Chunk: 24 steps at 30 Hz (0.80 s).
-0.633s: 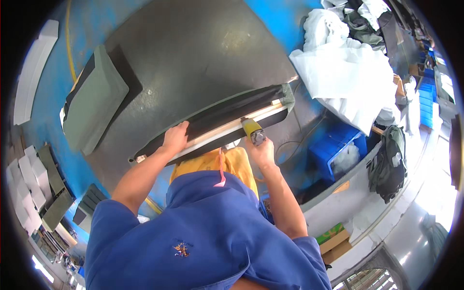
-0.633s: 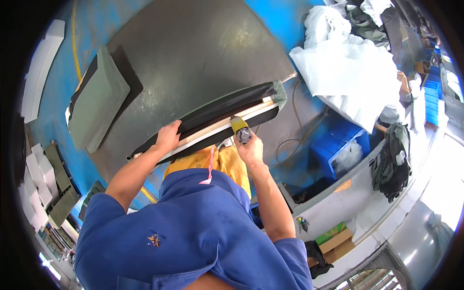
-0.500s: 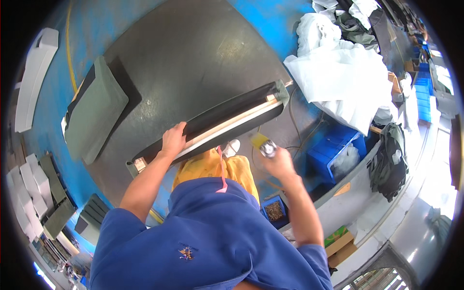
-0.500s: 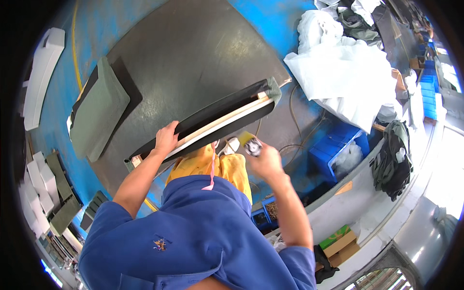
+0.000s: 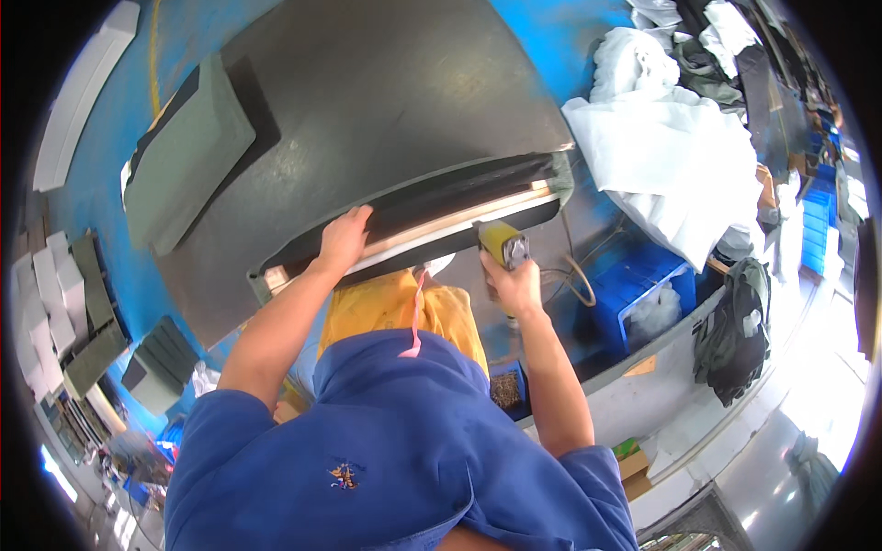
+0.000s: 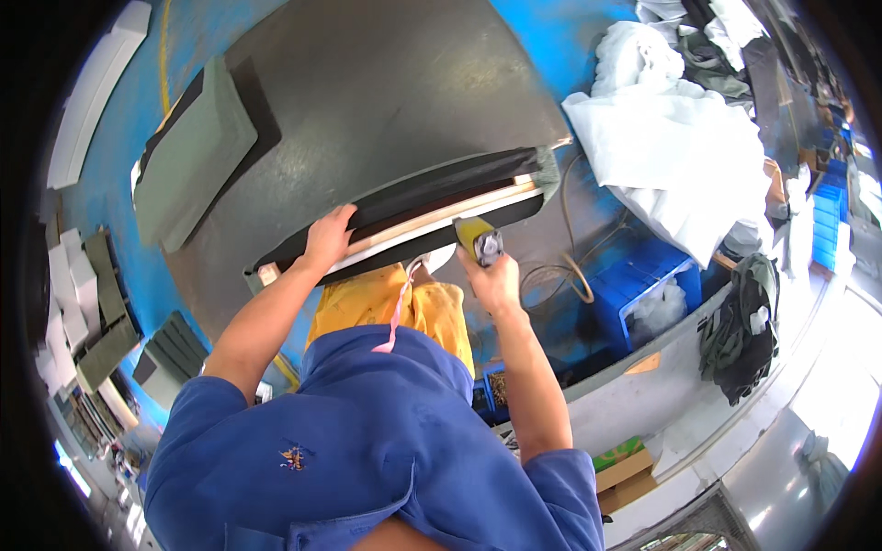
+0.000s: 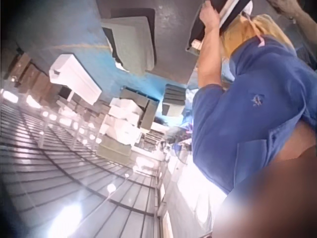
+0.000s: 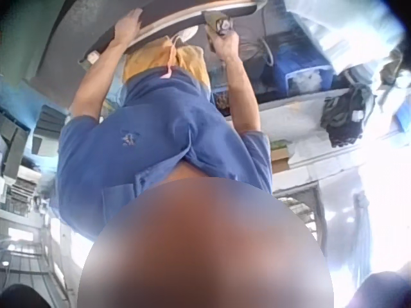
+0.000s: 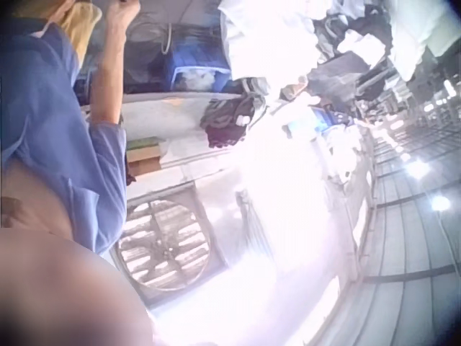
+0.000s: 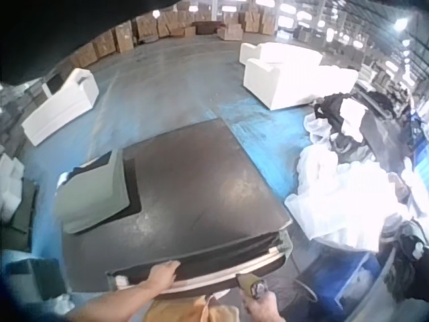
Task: Assembling and stapling fabric upholstery onto a furniture component, likely a sofa cushion or armrest.
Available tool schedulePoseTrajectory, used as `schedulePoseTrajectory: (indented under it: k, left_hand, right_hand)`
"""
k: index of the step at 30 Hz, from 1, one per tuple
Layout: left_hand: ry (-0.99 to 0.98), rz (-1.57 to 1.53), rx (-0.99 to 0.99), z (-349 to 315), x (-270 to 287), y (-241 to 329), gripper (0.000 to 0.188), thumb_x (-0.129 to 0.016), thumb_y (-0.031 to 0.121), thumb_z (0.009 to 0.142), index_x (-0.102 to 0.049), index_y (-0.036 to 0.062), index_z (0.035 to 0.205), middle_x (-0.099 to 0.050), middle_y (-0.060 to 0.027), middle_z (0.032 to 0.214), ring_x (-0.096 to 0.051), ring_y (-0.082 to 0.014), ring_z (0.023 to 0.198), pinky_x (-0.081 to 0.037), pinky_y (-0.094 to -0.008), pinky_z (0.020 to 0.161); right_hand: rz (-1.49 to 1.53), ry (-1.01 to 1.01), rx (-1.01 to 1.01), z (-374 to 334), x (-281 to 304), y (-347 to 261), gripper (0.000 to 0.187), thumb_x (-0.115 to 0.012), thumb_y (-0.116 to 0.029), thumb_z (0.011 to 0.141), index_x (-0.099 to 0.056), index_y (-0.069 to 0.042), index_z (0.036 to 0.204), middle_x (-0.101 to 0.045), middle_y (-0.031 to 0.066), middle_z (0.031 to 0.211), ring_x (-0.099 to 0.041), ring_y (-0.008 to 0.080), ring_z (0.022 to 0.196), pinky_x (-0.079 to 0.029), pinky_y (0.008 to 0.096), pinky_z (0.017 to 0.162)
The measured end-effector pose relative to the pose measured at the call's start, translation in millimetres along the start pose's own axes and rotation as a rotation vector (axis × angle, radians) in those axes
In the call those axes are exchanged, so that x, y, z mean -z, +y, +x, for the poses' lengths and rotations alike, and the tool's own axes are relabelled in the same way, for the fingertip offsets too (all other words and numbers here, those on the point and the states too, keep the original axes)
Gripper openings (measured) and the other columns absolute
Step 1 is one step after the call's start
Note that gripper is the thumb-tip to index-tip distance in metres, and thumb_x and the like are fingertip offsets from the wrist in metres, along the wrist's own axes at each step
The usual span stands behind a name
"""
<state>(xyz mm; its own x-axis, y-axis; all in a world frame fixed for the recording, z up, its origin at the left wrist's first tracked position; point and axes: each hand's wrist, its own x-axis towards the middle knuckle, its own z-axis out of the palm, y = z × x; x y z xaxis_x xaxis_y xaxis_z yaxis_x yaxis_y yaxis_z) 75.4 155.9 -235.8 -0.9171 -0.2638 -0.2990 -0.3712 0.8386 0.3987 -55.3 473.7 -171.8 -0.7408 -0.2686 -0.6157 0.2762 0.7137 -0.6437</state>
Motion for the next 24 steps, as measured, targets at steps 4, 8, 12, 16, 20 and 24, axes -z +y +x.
schedulePoseTrajectory:
  k: [4, 8, 12, 16, 20, 24]
  left_hand:
    - [-0.204, 0.219, -0.153, 4.4, 3.2, -2.0, 0.027, -0.069, 0.019, 0.089, -0.055, 0.0041, 0.107, -0.067, -0.0182, 0.100, -0.071, -0.0371, 0.087, -0.058, -0.0485, 0.073]
    - [-0.402, 0.267, -0.323, 17.4, 14.5, 8.4, 0.028, -0.070, 0.029, 0.090, -0.066, 0.0022, 0.097, -0.071, -0.0209, 0.091, -0.072, -0.0380, 0.083, -0.058, -0.0490, 0.073]
    - [-0.547, 0.229, -0.448, 33.8, 28.1, 2.0, 0.029, -0.063, 0.026, 0.092, -0.072, -0.0003, 0.086, -0.072, -0.0238, 0.082, -0.071, -0.0410, 0.084, -0.056, -0.0518, 0.074]
    - [-0.560, 0.169, -0.546, 28.8, 26.4, 3.9, 0.026, -0.053, 0.016, 0.090, -0.070, -0.0035, 0.086, -0.070, -0.0263, 0.079, -0.070, -0.0446, 0.079, -0.056, -0.0543, 0.073]
    - [-0.518, 0.166, -0.550, 23.6, 25.2, 2.7, 0.019, -0.057, 0.010, 0.084, -0.069, -0.0042, 0.085, -0.071, -0.0251, 0.080, -0.071, -0.0425, 0.078, -0.058, -0.0516, 0.070]
    - [-0.414, 0.252, -0.301, 9.1, -0.5, 15.3, 0.014, -0.060, 0.008, 0.082, -0.069, -0.0029, 0.086, -0.072, -0.0215, 0.081, -0.073, -0.0377, 0.077, -0.061, -0.0465, 0.070]
  right_hand:
    - [0.430, 0.149, -0.037, 11.3, -48.6, -3.4, 0.036, -0.079, -0.036, 0.088, -0.075, 0.000, 0.093, -0.069, 0.0057, 0.069, -0.065, 0.0115, 0.058, -0.053, 0.0293, 0.058]
    - [0.005, 0.261, 0.039, 29.7, -48.9, 10.3, 0.040, -0.078, -0.036, 0.085, -0.074, 0.004, 0.084, -0.069, 0.0111, 0.062, -0.070, 0.0205, 0.059, -0.055, 0.0363, 0.061]
    - [-0.072, 0.412, 0.135, 20.6, -69.3, 14.1, 0.035, -0.077, -0.032, 0.088, -0.074, 0.002, 0.089, -0.071, 0.0091, 0.069, -0.070, 0.0171, 0.062, -0.054, 0.0341, 0.059]
    - [0.295, 0.398, 0.117, 19.4, -82.7, 19.5, 0.025, -0.073, -0.023, 0.093, -0.070, 0.002, 0.096, -0.068, 0.0042, 0.069, -0.067, 0.0118, 0.060, -0.052, 0.0292, 0.056]
    - [0.251, 0.479, 0.189, 29.2, -92.0, 19.5, 0.023, -0.071, -0.022, 0.095, -0.069, 0.002, 0.095, -0.067, 0.0030, 0.067, -0.064, 0.0114, 0.058, -0.051, 0.0295, 0.055]
    - [0.147, 0.617, 0.339, 31.5, -97.9, 18.9, 0.023, -0.073, -0.020, 0.092, -0.068, 0.002, 0.097, -0.068, 0.0079, 0.074, -0.066, 0.0196, 0.065, -0.053, 0.0330, 0.065]
